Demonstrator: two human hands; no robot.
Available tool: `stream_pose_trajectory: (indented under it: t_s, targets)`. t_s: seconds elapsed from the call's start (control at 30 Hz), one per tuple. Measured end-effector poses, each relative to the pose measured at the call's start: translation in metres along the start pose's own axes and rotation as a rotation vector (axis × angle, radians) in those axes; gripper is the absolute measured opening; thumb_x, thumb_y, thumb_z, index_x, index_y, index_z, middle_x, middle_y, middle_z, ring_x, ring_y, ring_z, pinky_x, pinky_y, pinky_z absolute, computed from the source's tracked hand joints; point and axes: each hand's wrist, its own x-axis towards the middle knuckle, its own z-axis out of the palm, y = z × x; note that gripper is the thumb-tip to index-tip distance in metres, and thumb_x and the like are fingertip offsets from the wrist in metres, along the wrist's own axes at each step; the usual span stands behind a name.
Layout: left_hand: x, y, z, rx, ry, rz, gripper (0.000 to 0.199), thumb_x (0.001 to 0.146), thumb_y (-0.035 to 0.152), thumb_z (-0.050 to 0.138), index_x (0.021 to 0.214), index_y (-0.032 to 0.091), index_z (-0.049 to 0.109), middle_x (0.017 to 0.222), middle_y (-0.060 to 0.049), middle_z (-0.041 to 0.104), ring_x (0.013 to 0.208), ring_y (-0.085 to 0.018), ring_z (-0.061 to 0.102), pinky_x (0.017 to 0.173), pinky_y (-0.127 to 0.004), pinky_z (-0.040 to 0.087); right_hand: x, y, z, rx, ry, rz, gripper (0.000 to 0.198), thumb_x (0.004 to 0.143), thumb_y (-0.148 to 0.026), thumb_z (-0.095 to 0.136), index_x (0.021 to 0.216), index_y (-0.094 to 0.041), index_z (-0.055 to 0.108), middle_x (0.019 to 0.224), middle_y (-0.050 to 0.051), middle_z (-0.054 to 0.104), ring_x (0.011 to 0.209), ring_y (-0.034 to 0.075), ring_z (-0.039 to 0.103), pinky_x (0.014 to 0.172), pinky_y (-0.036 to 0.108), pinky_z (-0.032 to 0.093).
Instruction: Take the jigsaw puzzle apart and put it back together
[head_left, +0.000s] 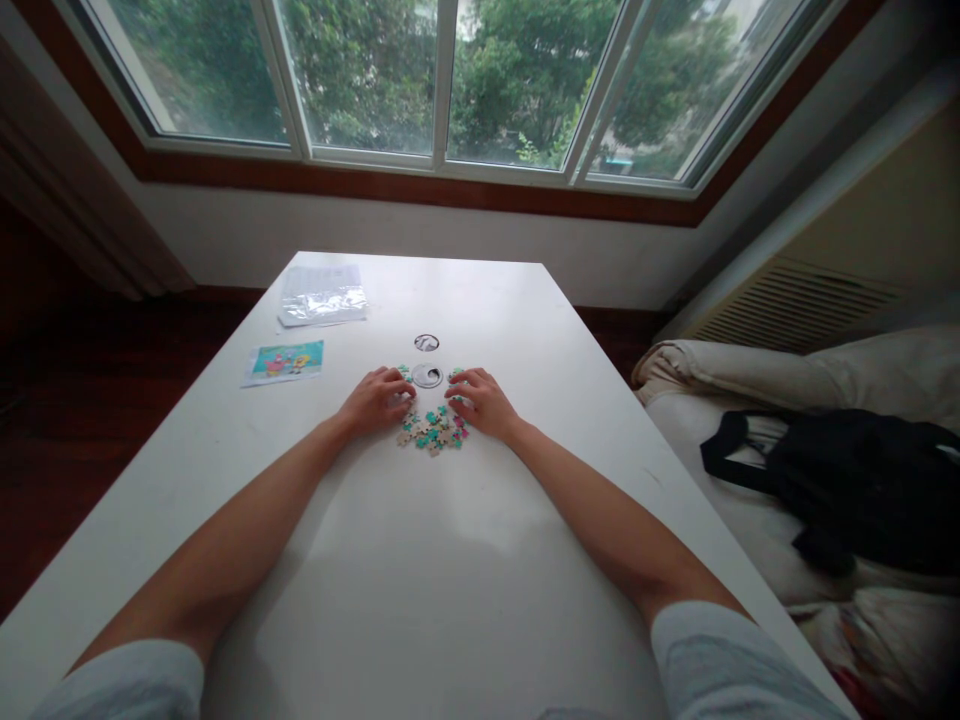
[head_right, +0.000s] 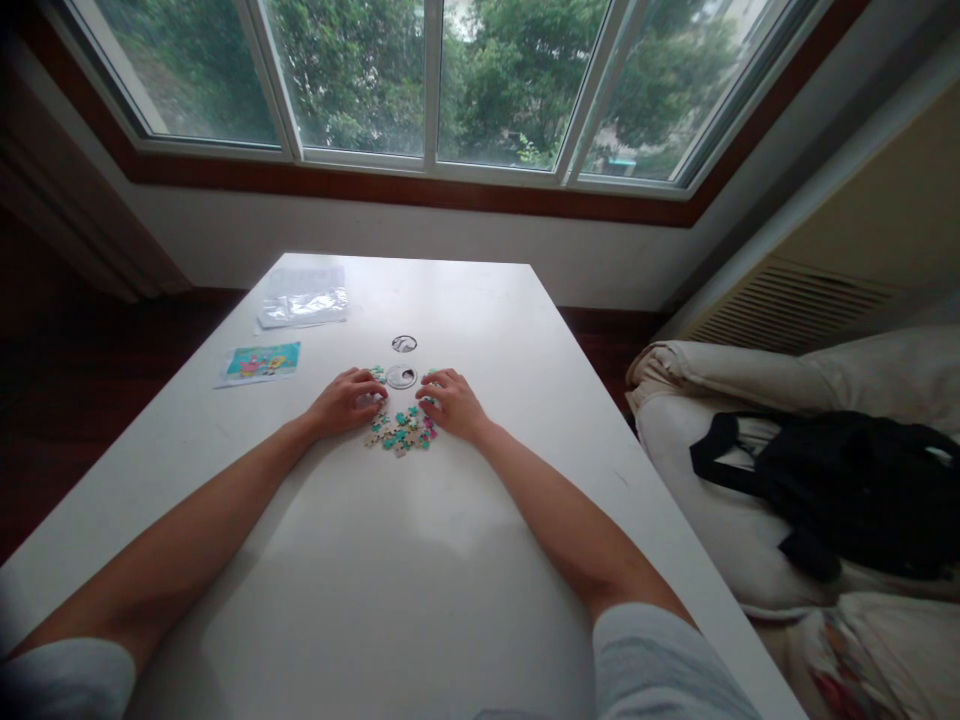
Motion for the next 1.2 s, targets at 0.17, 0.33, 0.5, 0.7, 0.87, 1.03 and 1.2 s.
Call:
stream_pose_trajectory:
  t_s: [0.17,0.33,0.5,0.7,0.87,1.03,1.2]
  targets:
    - [0.0004,-0.0016,-0.0003,-0.002,-0.018,0.026,0.014,0.09,0.027,0.064,0.098,0.027,0.076,0.104,-0.006,0.066,0.1,-0.024,0.057,0.093,-0.039,0.046,0.0011,-0.0055,-0.0028,0.001,-0.093,-0.08,0.017,0.092,-0.031,0.072,0.108,-0.033,0.077,0.131,0.004,0.066,0.125,0.028,0.051,0.106,0.048,0.041]
    - [0.0006,-0.0036,0.0009,-0.004,-0.016,0.027,0.015,0.094,0.027,0.06,0.092,0.025,0.075,0.097,-0.006,0.069,0.095,-0.023,0.058,0.09,-0.038,0.046,0.0014,-0.0027,0.0,-0.007,-0.082,-0.041,0.013,0.089,-0.034,0.076,0.102,-0.031,0.077,0.129,0.005,0.067,0.126,0.028,0.05,0.106,0.048,0.041]
    - [0.0008,-0.0051,0.0031,-0.009,0.006,-0.024,0.022,0.098,0.03,0.056,0.102,0.026,0.077,0.1,-0.005,0.074,0.095,-0.023,0.06,0.09,-0.038,0.046,0.0005,-0.0009,0.0013,-0.018,-0.044,0.0,0.012,0.088,-0.032,0.077,0.099,-0.028,0.076,0.128,0.006,0.067,0.126,0.028,0.05,0.106,0.048,0.041]
    - [0.002,-0.004,0.005,-0.001,0.075,-0.128,0.028,0.095,0.024,0.058,0.119,0.025,0.073,0.101,-0.005,0.075,0.09,-0.022,0.061,0.088,-0.038,0.047,-0.0001,-0.0025,0.0001,-0.017,-0.056,-0.007,0.015,0.088,-0.034,0.077,0.101,-0.028,0.075,0.13,0.006,0.066,0.127,0.028,0.05,0.106,0.047,0.041]
    - [0.0021,-0.0025,0.0035,0.017,0.085,-0.116,0.02,0.094,0.025,0.06,0.107,0.024,0.075,0.094,-0.005,0.071,0.089,-0.022,0.059,0.087,-0.038,0.047,0.0009,-0.0016,0.0,-0.014,-0.082,-0.013,0.019,0.086,-0.036,0.079,0.103,-0.029,0.074,0.132,0.006,0.065,0.13,0.029,0.048,0.108,0.049,0.039]
    - [0.001,-0.0017,0.0025,0.003,0.054,-0.055,0.012,0.09,0.025,0.063,0.096,0.025,0.074,0.093,-0.005,0.068,0.092,-0.023,0.058,0.088,-0.038,0.046,0.0015,-0.0007,0.0022,-0.017,-0.073,-0.034,0.017,0.085,-0.036,0.08,0.098,-0.028,0.074,0.134,0.006,0.064,0.134,0.03,0.046,0.109,0.051,0.038]
    - [0.0005,0.002,-0.0008,-0.017,-0.012,0.025,0.013,0.088,0.025,0.065,0.097,0.025,0.074,0.102,-0.006,0.067,0.098,-0.024,0.057,0.092,-0.039,0.046,0.0007,-0.0012,0.0012,0.003,0.005,-0.002,0.014,0.085,-0.032,0.079,0.096,-0.026,0.073,0.132,0.006,0.065,0.133,0.029,0.048,0.11,0.049,0.038]
